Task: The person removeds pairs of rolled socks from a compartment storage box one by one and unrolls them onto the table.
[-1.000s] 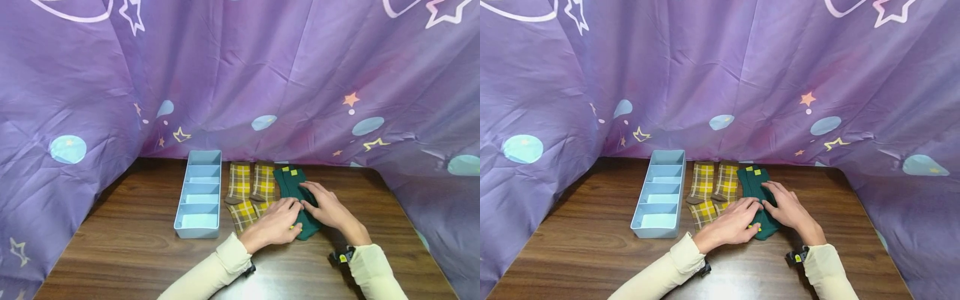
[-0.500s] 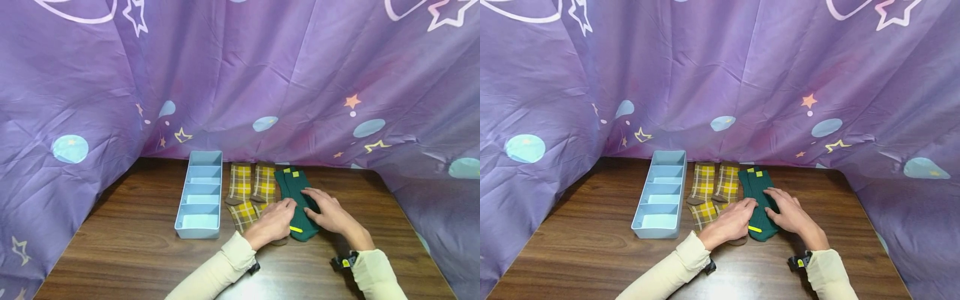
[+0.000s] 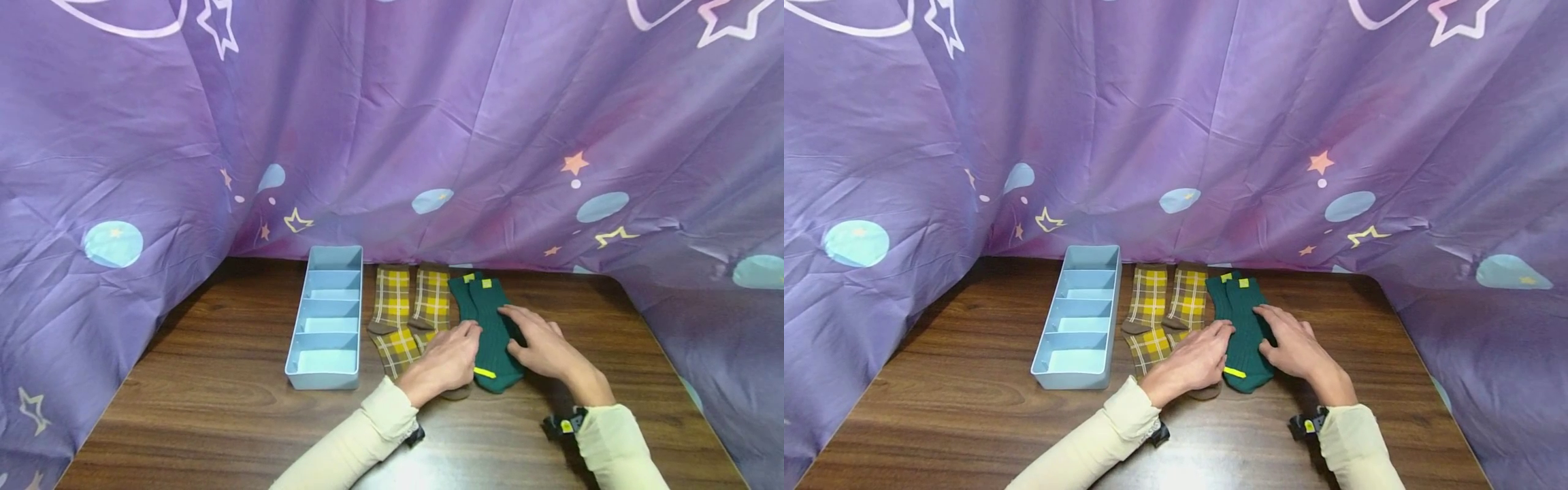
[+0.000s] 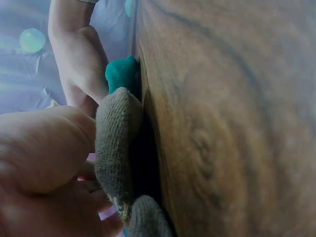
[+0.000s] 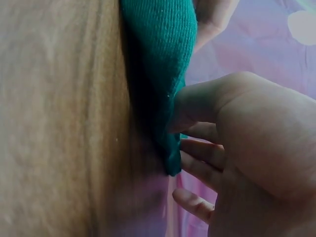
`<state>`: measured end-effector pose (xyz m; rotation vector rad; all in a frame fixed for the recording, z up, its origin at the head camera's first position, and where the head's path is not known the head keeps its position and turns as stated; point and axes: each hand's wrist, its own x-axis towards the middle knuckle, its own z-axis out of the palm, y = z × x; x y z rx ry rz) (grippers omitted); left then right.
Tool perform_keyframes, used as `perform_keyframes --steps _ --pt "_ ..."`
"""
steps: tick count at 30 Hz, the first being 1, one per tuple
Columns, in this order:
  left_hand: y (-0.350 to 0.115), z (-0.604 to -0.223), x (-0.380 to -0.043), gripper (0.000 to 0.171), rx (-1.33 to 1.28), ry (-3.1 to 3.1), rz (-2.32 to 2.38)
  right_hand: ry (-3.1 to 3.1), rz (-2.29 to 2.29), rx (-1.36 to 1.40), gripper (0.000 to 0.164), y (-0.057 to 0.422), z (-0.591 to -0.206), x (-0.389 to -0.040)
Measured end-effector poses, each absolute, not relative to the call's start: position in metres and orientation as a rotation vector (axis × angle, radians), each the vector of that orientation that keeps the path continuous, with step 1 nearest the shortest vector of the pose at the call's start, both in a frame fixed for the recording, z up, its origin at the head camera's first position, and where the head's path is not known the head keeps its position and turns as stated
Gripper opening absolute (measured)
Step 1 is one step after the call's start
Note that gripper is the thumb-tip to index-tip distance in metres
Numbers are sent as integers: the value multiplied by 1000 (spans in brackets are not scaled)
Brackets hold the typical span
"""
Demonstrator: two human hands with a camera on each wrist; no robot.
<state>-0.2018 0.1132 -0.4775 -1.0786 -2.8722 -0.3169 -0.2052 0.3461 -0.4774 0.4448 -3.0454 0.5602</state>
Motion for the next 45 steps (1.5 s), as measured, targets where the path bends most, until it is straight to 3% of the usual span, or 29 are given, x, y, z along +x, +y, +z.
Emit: perform_keyframes --steps 45 --pt "112 -475 -198 64 -1154 -3011 -305 -3109 470 258 69 393 -486 -212"
